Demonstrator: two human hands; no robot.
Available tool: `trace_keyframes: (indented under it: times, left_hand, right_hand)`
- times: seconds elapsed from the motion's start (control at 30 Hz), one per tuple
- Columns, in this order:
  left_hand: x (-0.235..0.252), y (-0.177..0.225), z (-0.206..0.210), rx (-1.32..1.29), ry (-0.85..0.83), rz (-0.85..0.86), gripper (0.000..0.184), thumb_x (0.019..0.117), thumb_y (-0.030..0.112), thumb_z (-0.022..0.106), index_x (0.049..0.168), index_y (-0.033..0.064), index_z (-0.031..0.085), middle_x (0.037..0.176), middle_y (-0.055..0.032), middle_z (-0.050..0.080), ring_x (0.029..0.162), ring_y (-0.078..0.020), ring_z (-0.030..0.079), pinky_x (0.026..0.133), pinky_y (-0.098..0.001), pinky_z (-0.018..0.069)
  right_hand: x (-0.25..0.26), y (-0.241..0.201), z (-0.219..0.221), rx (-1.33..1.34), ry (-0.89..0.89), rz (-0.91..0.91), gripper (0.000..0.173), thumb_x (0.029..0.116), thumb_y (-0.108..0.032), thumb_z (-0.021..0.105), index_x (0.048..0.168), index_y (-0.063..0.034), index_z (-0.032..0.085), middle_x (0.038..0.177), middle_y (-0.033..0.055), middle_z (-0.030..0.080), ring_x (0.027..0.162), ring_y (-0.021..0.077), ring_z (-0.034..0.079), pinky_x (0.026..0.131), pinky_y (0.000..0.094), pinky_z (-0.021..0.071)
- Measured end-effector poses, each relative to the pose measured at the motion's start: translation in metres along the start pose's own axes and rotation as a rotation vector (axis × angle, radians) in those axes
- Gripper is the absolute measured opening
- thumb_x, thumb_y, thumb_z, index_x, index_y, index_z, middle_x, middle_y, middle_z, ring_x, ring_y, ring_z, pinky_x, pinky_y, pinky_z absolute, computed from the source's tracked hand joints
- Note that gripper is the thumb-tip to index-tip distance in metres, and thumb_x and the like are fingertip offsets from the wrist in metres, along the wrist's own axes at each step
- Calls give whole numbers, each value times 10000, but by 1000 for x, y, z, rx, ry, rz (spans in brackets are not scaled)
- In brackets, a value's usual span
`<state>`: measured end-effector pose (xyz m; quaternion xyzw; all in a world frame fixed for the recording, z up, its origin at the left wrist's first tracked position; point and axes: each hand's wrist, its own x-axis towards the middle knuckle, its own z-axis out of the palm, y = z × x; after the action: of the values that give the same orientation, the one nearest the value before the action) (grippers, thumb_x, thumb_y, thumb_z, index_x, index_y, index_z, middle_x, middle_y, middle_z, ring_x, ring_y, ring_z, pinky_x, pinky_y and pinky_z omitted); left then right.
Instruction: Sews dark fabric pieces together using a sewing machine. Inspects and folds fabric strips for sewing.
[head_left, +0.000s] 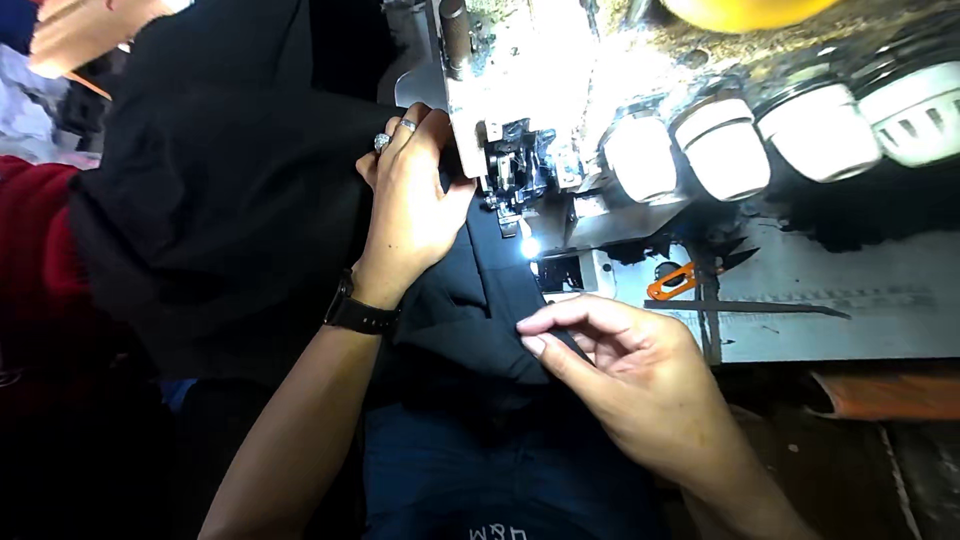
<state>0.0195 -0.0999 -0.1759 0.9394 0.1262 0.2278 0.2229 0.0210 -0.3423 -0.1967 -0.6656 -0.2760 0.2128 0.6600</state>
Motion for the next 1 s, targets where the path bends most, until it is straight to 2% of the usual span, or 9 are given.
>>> trace_keyframes:
  times: [0.2, 0.5, 0.57, 0.63, 0.7, 0.8, 0.9, 0.93, 1.0]
  left_hand:
    - [19, -1, -3, 42, -26, -77, 281, 870, 296, 680, 1103, 139, 673, 1133, -37, 669, 1185, -197, 584, 979, -603, 347]
    - [42, -20, -15, -34, -26, -30, 259, 920, 237, 687, 1147, 112, 688, 1218, -92, 668, 1214, -267, 594, 968, -645, 410]
    - [21, -16, -49, -16, -65, 13, 335, 962, 187, 676, 1281, 88, 657, 1288, -100, 667, 1236, -242, 613, 1055, -542, 473]
    - [-21, -5, -94, 27, -146, 99, 441, 921, -14, 604, 1360, 29, 594, 1416, -121, 601, 1321, -256, 570, 1123, -471, 455]
    - [-57, -9, -116, 57, -236, 203, 499, 844, -37, 529, 1312, 75, 657, 1513, -97, 532, 1391, -261, 514, 1136, -496, 444]
    - [-88, -26, -107, 53, -289, 246, 435, 900, -4, 582, 1264, 180, 733, 1597, -82, 453, 1485, -291, 412, 1155, -579, 399]
    - [-96, -34, -96, -117, -116, 327, 64, 913, 63, 702, 948, 56, 755, 1450, -105, 601, 1426, -234, 498, 1182, -435, 426]
    - [-96, -28, -98, -168, -70, 342, 60, 921, 84, 716, 919, 28, 736, 1395, -113, 640, 1394, -227, 536, 1175, -417, 445]
    - [-91, -12, -105, -229, -41, 311, 136, 947, 130, 718, 960, -5, 706, 1307, -116, 688, 1304, -215, 614, 1131, -415, 488]
  right_hand:
    - [10, 0, 2, -93, 32, 15, 119, 931, -159, 717, 1007, -140, 807, 915, -55, 778, 827, 32, 722, 735, 170, 611]
    - [38, 0, 7, -86, 76, -1, 125, 899, -101, 764, 1005, -149, 810, 857, -56, 766, 687, 28, 678, 604, 177, 565]
    - [41, 1, 9, -109, 103, -29, 125, 894, -100, 766, 999, -155, 805, 837, -67, 758, 639, 8, 638, 570, 172, 527]
    - [43, 1, 7, -128, 113, -45, 126, 896, -96, 765, 1003, -153, 802, 844, -75, 750, 597, -13, 582, 551, 163, 491]
    - [44, 2, 4, -150, 95, -56, 111, 909, -93, 757, 1000, -146, 793, 858, -73, 737, 570, -22, 533, 531, 158, 456]
    - [44, 1, 4, -169, 53, -24, 115, 933, -118, 753, 1042, -137, 784, 886, -54, 747, 563, 0, 538, 530, 187, 468]
    - [37, -13, 4, -353, 90, 100, 268, 942, -246, 765, 1128, -91, 650, 681, 32, 593, 523, 136, 503, 540, 352, 476]
    - [28, -22, -1, -468, 91, 110, 377, 953, -293, 754, 1215, -66, 606, 738, 87, 629, 602, 205, 576, 626, 444, 526]
    - [4, -34, -4, -658, 169, 15, 450, 924, -345, 787, 1205, -62, 579, 826, 96, 725, 741, 245, 721, 728, 505, 593]
